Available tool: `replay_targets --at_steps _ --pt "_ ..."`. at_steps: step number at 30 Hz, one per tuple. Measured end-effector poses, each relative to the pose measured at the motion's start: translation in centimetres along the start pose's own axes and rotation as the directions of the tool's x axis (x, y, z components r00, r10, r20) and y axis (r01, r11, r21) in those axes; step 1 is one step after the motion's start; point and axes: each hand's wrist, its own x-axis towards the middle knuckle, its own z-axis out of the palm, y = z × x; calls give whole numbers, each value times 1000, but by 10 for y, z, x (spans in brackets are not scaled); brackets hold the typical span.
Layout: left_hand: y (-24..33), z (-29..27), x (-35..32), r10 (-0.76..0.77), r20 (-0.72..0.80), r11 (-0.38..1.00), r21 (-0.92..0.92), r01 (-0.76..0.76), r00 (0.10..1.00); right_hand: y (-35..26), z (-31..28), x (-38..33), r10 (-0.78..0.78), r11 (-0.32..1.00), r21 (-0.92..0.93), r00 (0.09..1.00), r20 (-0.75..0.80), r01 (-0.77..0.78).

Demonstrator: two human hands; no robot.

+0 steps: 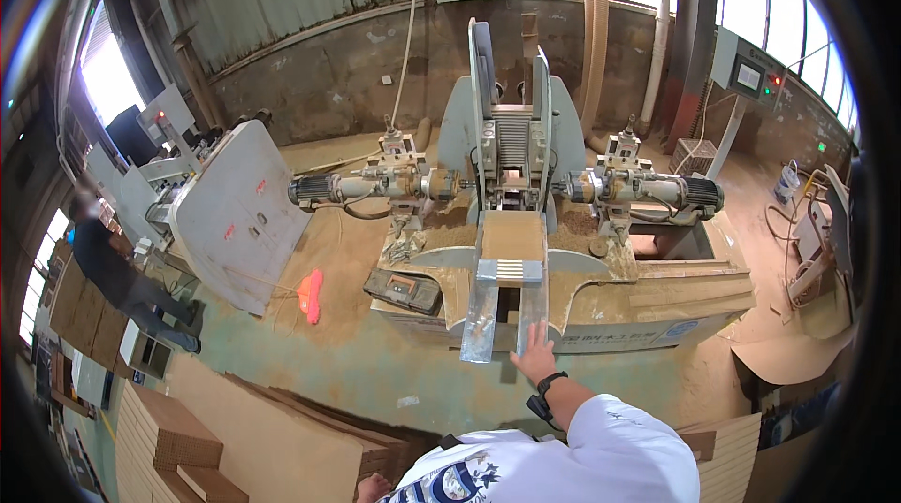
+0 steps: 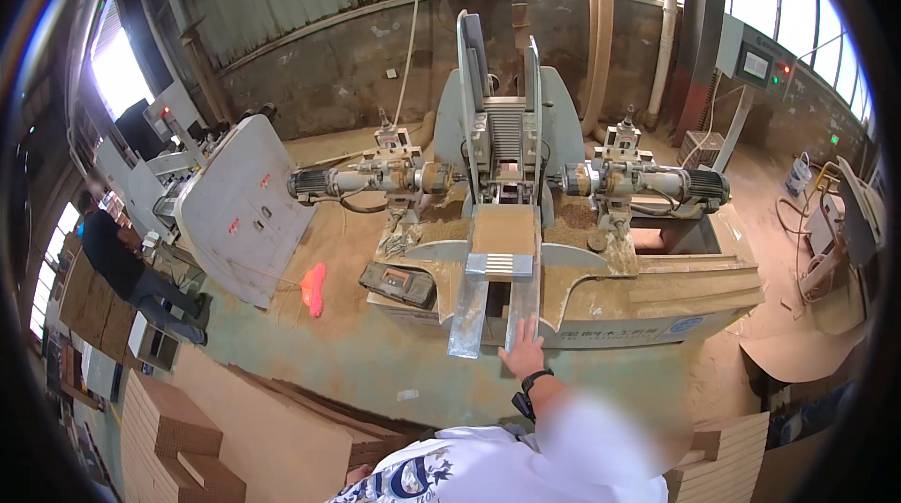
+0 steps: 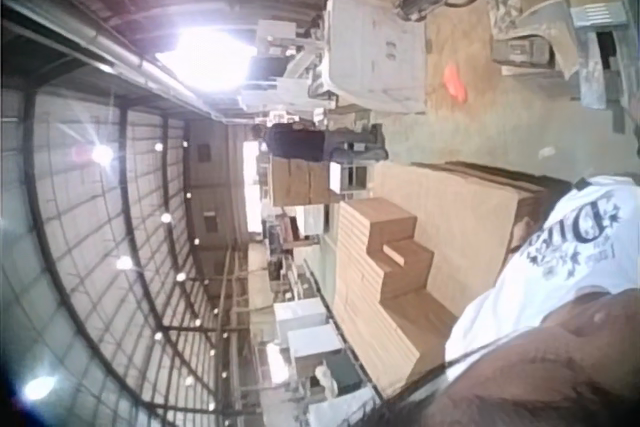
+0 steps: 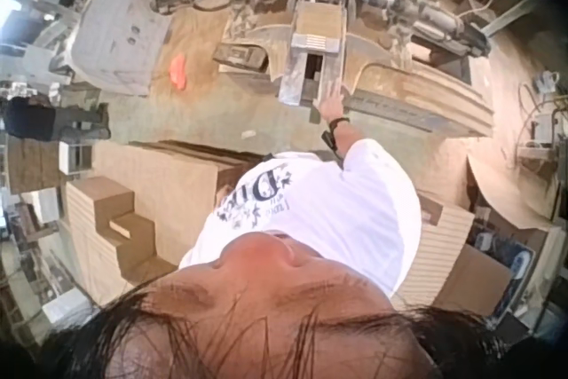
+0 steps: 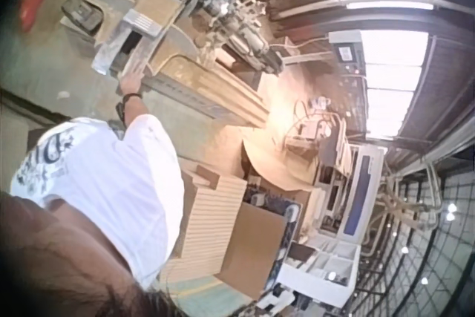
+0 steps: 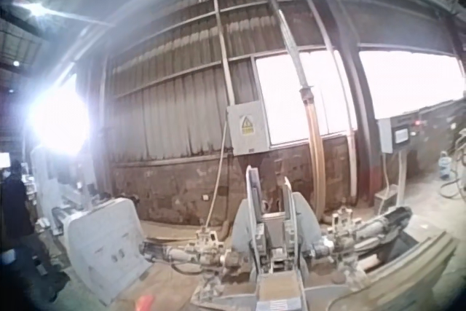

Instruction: Manually picking up wooden panels from a stack and feeding them into an industrial processing machine.

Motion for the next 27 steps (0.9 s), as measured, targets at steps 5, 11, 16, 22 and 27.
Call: replay_targets --at_steps 5,11,16,22,27 --pt "-11 6 11 -98 -26 995 -16 97 995 2 4 4 -18 1000 11 999 -34 18" --pt "14 4 2 -256 -62 956 -165 243 965 6 7 4 -12 998 -66 999 -38 10" --pt "33 -5 -1 -279 -5 921 -285 266 960 0 2 2 9 999 -50 1000 -2 -10" --pt "44 -14 -1 -289 78 864 -408 295 954 4 8 5 -3 999 -47 1000 -31 1" --pt "52 -23 3 -278 148 809 -497 315 949 6 8 3 -5 999 -41 999 -36 4"
